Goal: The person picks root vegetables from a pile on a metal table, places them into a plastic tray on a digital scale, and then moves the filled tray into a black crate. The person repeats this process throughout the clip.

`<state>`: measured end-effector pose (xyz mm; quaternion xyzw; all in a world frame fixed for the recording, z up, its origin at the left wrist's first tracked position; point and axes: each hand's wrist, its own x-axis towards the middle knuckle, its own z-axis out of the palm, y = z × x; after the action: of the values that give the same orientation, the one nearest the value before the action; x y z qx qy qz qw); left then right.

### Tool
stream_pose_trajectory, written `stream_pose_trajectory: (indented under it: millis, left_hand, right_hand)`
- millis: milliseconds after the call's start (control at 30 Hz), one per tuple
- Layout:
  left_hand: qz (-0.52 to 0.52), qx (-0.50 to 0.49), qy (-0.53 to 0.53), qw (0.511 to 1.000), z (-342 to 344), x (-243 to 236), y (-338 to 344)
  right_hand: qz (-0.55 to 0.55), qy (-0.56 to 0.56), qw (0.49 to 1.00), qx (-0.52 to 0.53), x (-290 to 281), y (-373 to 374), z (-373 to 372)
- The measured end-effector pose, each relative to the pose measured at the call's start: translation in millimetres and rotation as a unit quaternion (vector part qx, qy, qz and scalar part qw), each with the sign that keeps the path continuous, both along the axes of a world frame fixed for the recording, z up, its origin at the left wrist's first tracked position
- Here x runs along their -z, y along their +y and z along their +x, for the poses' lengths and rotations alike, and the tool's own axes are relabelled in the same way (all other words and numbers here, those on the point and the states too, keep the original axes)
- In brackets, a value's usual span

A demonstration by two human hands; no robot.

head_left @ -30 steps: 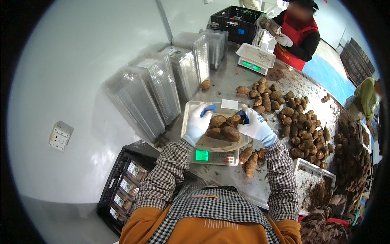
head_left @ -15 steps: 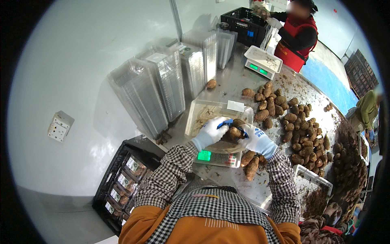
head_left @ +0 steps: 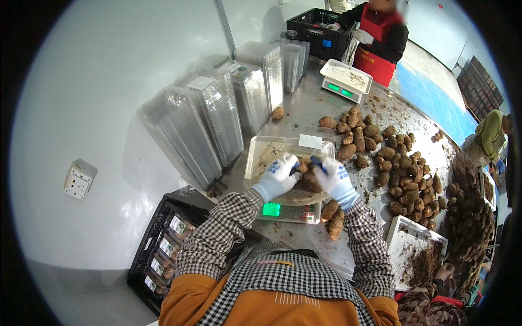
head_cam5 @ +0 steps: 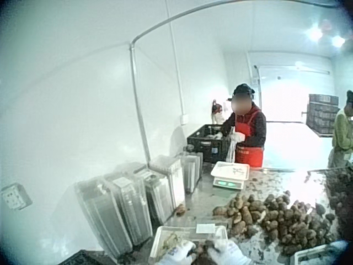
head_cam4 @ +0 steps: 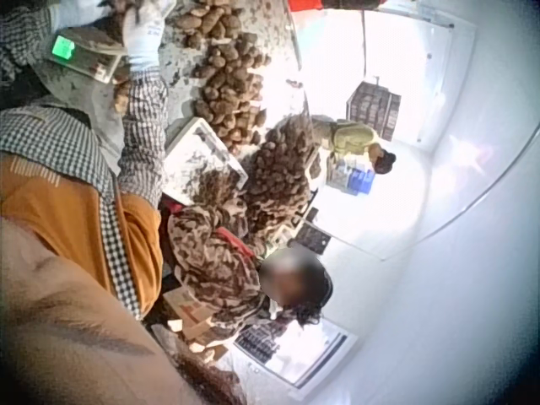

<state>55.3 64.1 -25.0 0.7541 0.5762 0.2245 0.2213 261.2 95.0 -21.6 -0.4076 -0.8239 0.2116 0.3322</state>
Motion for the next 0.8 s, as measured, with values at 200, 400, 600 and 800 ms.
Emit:
stream_pose_trajectory:
  millis: [200, 400, 600, 800]
  left_hand:
    - [0.023, 0.021, 0.076, 0.997, 5, -9, 7]
    - [-0.02, 0.122, 0.012, 0.992, -10, -13, 12]
    - [0.02, 0.121, -0.036, 0.992, 0, -3, 13]
    - [-0.004, 0.168, 0.067, 0.983, -10, 7, 20]
  right_hand:
    - [0.088, -0.247, 0.965, 0.011, 12, -27, -4]
    - [0.065, -0.358, 0.93, 0.047, 7, -29, -2]
    - [-0.042, -0.407, 0.911, 0.049, -12, -25, -11]
    - [-0.068, -0.386, 0.92, -0.003, -38, -14, 2]
